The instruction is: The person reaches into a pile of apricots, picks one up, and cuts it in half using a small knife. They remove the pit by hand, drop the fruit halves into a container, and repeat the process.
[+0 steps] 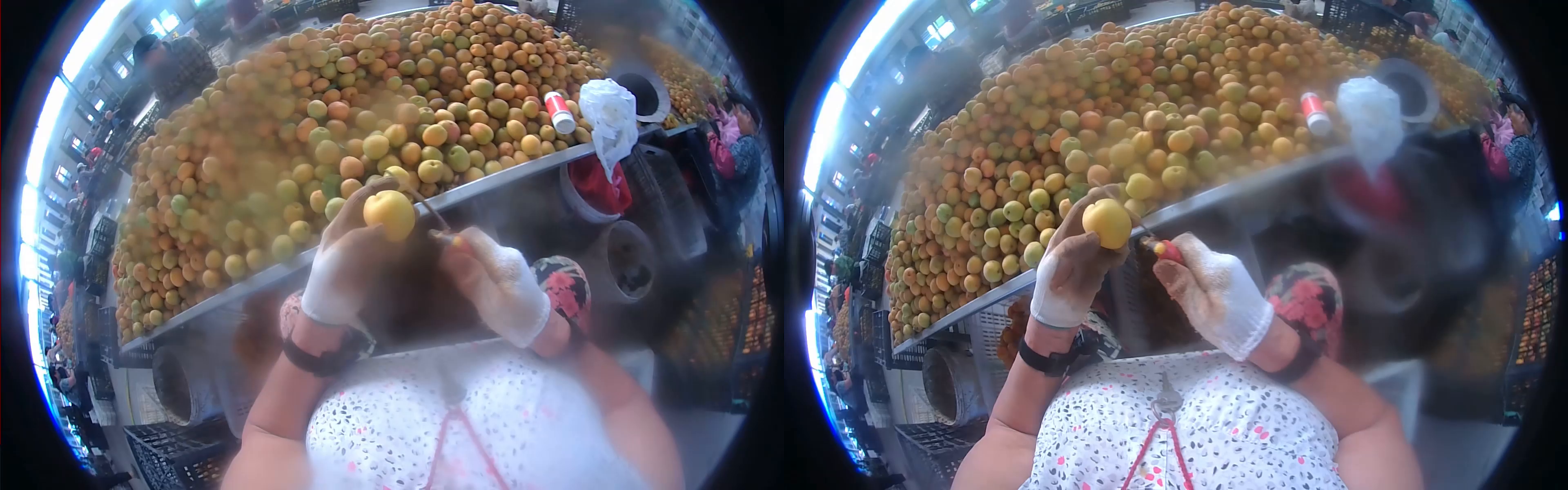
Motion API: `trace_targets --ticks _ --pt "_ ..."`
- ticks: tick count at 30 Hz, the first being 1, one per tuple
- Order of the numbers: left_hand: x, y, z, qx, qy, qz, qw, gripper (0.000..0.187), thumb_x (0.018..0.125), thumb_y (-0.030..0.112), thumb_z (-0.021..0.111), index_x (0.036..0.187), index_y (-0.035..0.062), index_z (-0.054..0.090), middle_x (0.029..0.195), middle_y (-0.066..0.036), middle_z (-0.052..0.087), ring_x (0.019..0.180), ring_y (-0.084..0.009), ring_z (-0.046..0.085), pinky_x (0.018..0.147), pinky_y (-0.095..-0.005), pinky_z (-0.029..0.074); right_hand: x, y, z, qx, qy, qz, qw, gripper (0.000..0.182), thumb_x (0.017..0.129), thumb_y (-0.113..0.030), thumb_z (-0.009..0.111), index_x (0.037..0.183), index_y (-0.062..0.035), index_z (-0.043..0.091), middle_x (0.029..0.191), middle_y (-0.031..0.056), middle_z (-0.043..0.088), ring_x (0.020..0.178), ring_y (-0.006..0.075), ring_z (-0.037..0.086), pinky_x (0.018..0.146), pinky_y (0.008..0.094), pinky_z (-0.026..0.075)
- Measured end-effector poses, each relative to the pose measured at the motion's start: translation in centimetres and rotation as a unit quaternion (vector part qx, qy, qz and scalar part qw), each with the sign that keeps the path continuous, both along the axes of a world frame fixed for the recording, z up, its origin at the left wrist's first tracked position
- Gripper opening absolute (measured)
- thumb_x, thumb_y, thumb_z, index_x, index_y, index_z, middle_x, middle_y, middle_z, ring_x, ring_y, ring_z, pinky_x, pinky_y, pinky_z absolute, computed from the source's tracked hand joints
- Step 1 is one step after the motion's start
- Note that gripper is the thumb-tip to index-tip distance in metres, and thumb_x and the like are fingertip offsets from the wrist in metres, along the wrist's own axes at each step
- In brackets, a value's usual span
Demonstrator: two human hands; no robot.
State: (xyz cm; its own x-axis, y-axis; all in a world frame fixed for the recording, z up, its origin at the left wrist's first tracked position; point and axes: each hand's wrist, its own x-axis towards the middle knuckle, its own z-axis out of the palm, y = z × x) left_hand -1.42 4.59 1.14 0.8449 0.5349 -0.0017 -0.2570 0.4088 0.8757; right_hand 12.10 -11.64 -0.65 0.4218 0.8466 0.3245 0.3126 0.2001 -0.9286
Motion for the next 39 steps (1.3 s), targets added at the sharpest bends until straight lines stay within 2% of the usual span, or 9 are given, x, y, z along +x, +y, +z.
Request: trace_targets --ticks 4,8,14,19,25,27,30,33,39 --pt "-0.5 -3.1 2.6 0.047 -0.017 0.011 0.999 0.071 0.079 0.014 0.065 0.143 -0.0016 0.039 0.125 -0.014 0.057 0.120 -0.0240 0.054 0.102 -0.0333 0.041 -1.3 -1.7 2.3 -0.061 -0.063 0.008 0.996 0.011 0.098 -0.009 0.058 0.102 0.0010 0.056 0.078 0.0177 0.065 0.070 0.0263 0.068 0.061 0.0330 0.050" --pt "-0.9 -4.8 3.9 0.136 0.021 0.059 0.989 0.075 0.074 0.011 0.064 0.143 -0.0037 0.039 0.125 -0.013 0.057 0.123 -0.0220 0.052 0.108 -0.0317 0.035 -2.1 -2.3 1.9 -0.001 -0.125 -0.013 0.992 0.010 0.099 -0.009 0.057 0.103 0.0005 0.056 0.079 0.0173 0.064 0.070 0.0254 0.067 0.061 0.0317 0.050" --pt "-1.4 -5.8 5.0 0.176 0.020 0.080 0.981 0.077 0.069 0.008 0.061 0.142 -0.0064 0.039 0.123 -0.012 0.057 0.120 -0.0203 0.053 0.107 -0.0301 0.035 -2.6 -3.4 2.3 -0.055 0.012 0.041 0.998 0.010 0.099 -0.011 0.056 0.102 -0.0008 0.055 0.079 0.0215 0.063 0.075 0.0376 0.066 0.061 0.0369 0.050" --pt "-1.3 -6.2 5.7 0.275 0.081 0.121 0.951 0.076 0.068 0.007 0.058 0.141 -0.0067 0.039 0.121 -0.012 0.057 0.116 -0.0195 0.053 0.105 -0.0288 0.036 -3.1 -3.8 3.8 -0.058 -0.127 0.001 0.990 0.015 0.099 -0.016 0.056 0.100 -0.0015 0.053 0.074 0.0228 0.060 0.075 0.0420 0.064 0.058 0.0411 0.048" --pt "-1.1 -6.3 5.8 0.259 0.052 0.102 0.959 0.072 0.071 0.008 0.057 0.140 -0.0063 0.040 0.121 -0.013 0.057 0.116 -0.0214 0.053 0.104 -0.0297 0.039 -3.2 -3.4 3.4 -0.033 -0.110 0.009 0.993 0.015 0.099 -0.015 0.057 0.101 -0.0010 0.051 0.074 0.0236 0.061 0.075 0.0433 0.063 0.057 0.0430 0.047" --pt "-0.5 -6.1 3.7 0.094 -0.090 0.081 0.988 0.048 0.087 0.008 0.060 0.133 -0.0013 0.051 0.115 -0.011 0.063 0.099 -0.0153 0.061 0.086 -0.0272 0.050 -2.9 -2.2 0.8 -0.040 -0.089 -0.002 0.995 0.015 0.099 -0.015 0.056 0.101 -0.0007 0.051 0.075 0.0237 0.061 0.075 0.0433 0.064 0.057 0.0427 0.048" --pt "0.3 -6.2 2.4 -0.108 -0.148 0.037 0.982 0.039 0.092 0.006 0.052 0.130 -0.0015 0.051 0.114 -0.013 0.063 0.091 -0.0155 0.061 0.079 -0.0263 0.051 -3.1 -2.1 0.8 -0.045 -0.107 -0.027 0.993 0.016 0.099 -0.015 0.056 0.102 -0.0003 0.051 0.076 0.0239 0.062 0.077 0.0433 0.064 0.058 0.0425 0.048" --pt "1.2 -6.1 1.1 -0.044 -0.129 0.050 0.989 0.044 0.092 0.024 0.059 0.129 0.0010 0.050 0.116 -0.013 0.060 0.110 -0.0249 0.058 0.099 -0.0367 0.043 -3.3 -2.2 1.7 -0.037 -0.112 -0.039 0.992 0.017 0.099 -0.016 0.055 0.102 0.0001 0.052 0.076 0.0244 0.062 0.077 0.0435 0.064 0.058 0.0433 0.049" --pt "2.3 -6.7 0.6 -0.040 -0.112 0.094 0.988 0.041 0.098 0.037 0.058 0.120 0.0027 0.057 0.106 -0.012 0.065 0.101 -0.0238 0.060 0.094 -0.0364 0.045 -3.3 -1.4 -1.7 -0.010 0.016 -0.029 0.999 0.019 0.100 -0.017 0.055 0.103 0.0006 0.052 0.076 0.0253 0.062 0.076 0.0439 0.064 0.057 0.0449 0.048"
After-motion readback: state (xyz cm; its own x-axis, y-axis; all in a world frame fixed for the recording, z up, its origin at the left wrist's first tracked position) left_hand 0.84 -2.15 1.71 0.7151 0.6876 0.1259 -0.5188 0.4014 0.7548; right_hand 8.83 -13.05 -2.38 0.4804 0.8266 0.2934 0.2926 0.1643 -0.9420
